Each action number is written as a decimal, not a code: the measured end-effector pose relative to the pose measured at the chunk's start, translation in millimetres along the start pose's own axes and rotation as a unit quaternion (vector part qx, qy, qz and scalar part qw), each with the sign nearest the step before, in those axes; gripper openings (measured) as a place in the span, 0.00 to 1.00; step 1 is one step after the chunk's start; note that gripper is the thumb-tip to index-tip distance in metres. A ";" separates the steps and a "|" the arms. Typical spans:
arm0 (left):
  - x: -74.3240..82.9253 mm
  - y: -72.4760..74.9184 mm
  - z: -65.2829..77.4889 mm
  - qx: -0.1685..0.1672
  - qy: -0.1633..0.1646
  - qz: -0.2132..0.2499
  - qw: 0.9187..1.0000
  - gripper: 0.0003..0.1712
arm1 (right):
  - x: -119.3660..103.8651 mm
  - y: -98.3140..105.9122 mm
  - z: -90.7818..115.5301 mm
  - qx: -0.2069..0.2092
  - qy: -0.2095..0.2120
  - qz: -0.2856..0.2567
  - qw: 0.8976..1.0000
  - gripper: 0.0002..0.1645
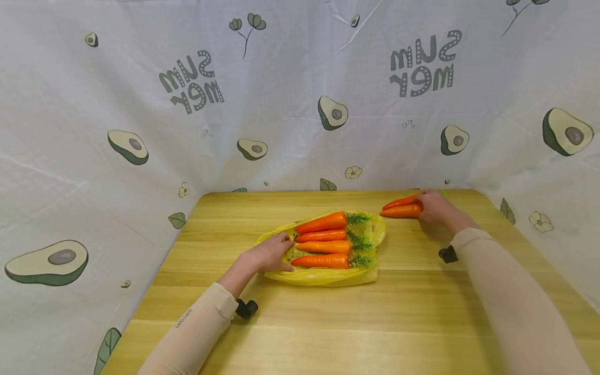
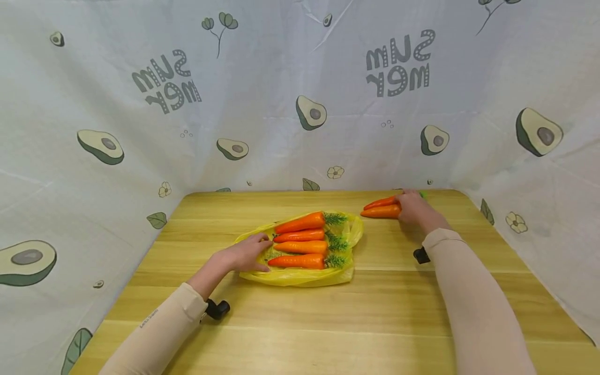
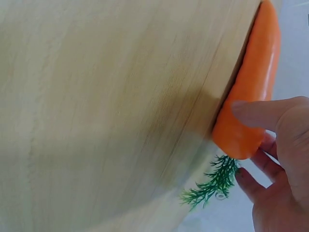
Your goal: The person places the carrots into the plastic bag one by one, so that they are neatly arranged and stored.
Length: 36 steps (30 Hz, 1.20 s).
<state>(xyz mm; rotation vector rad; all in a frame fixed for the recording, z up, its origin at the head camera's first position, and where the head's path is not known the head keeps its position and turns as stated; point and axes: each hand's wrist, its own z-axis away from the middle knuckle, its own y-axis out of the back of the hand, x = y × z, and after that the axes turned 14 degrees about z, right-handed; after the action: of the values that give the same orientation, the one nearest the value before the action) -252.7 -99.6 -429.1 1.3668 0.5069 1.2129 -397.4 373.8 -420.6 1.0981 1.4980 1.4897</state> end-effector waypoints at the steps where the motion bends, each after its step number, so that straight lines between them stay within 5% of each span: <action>1: -0.1 0.2 -0.3 0.000 0.001 0.002 1.000 0.46 | -0.7 -0.1 1.0 -0.004 -0.005 -0.007 1.000 0.23; 7: -0.1 1.1 -1.1 -0.003 0.001 -0.002 1.000 0.46 | -3.2 0.3 6.0 -0.019 -0.016 -0.036 0.999 0.25; 24: 2.4 4.1 0.5 -0.001 0.002 -0.008 1.000 0.46 | 2.8 4.3 7.5 -0.039 0.021 0.026 0.999 0.26; 36: 0.1 -0.4 1.1 0.004 0.001 0.000 1.000 0.46 | 3.0 15.3 16.3 -0.015 0.052 0.018 0.998 0.25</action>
<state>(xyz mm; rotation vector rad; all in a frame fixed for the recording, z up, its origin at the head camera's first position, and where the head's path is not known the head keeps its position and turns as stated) -251.6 -99.9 -429.2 1.3736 0.5136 1.2135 -382.2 381.8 -405.9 1.0487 1.5295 1.6109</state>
